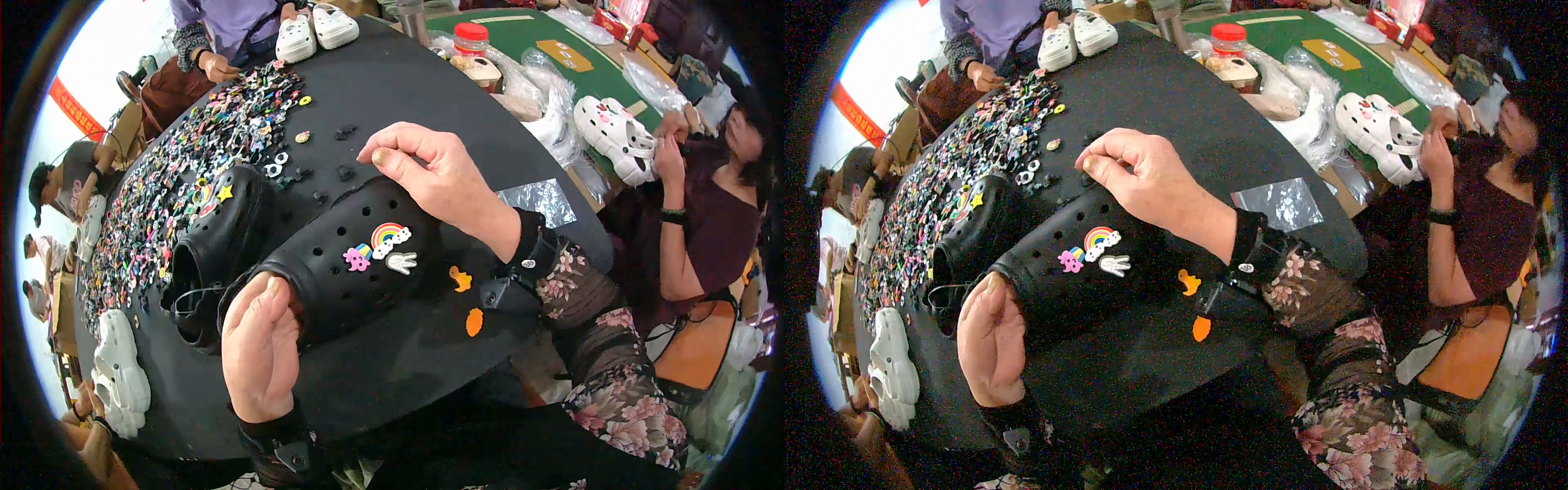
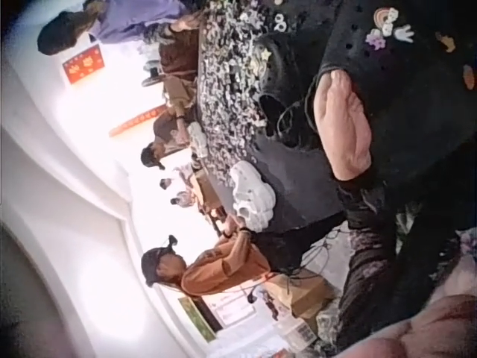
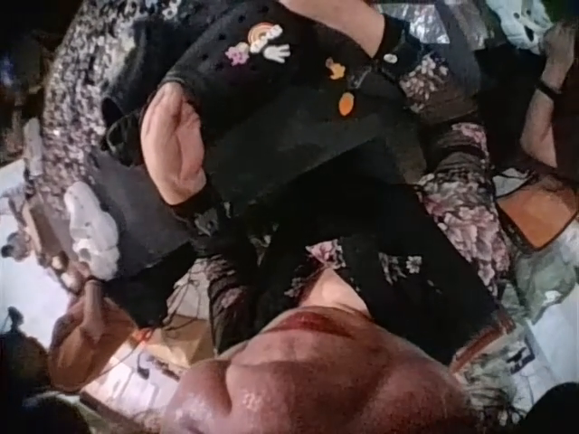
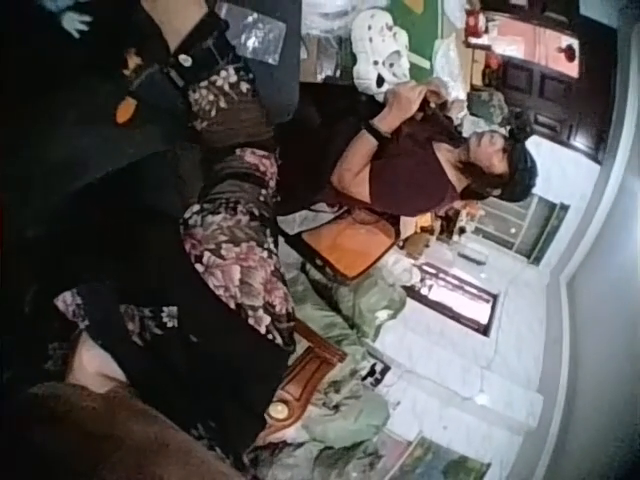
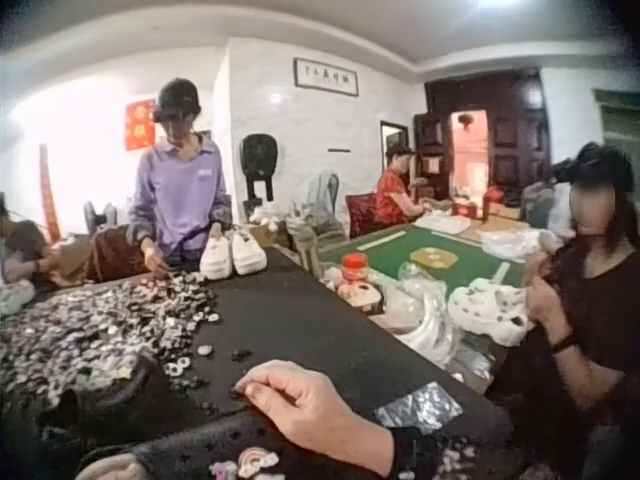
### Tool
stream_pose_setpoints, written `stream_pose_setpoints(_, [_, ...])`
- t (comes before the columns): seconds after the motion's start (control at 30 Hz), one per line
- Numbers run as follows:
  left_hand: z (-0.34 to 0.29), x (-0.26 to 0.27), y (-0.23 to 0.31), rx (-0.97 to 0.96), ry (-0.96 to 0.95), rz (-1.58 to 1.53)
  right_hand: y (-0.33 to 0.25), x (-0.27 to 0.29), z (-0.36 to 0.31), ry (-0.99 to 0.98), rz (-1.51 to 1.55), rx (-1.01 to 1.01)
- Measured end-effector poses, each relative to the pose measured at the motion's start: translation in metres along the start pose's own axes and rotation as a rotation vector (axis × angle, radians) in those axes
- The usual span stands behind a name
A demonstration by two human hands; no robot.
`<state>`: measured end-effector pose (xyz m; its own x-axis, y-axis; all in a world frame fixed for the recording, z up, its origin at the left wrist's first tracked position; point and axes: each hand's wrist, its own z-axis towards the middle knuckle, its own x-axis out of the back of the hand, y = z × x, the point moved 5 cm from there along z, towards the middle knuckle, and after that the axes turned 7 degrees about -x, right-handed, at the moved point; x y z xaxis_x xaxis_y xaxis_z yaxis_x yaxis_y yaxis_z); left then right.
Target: Attaching decorative charms to rubber clogs.
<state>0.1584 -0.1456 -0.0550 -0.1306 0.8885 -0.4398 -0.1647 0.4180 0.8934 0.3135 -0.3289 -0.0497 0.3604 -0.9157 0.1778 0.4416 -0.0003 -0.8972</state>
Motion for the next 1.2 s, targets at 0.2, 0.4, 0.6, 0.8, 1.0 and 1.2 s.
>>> stream_pose_setpoints(0.2, [0.001, 0.002, -0.003, 0.047, 0.035, 0.104, -0.038, 0.006, -0.009, -0.134, -0.200, 0.309])
stream_pose_setpoints(0.4, [0.005, 0.005, -0.006, 0.050, 0.004, 0.082, -0.048, 0.001, -0.016, -0.405, -0.440, 0.419])
stream_pose_setpoints(0.6, [0.004, 0.000, -0.002, 0.080, -0.027, 0.146, -0.053, -0.003, -0.023, -0.443, -0.557, 0.444])
stream_pose_setpoints(0.8, [0.004, 0.000, -0.006, 0.074, -0.021, 0.095, -0.062, -0.012, -0.034, -0.403, -0.709, 0.535])
stream_pose_setpoints(1.0, [0.004, 0.000, -0.006, 0.076, -0.002, 0.073, -0.064, -0.016, -0.037, -0.359, -0.760, 0.577])
stream_pose_setpoints(1.2, [0.004, -0.003, -0.004, 0.045, -0.019, 0.078, -0.064, -0.017, -0.038, -0.362, -0.756, 0.584])
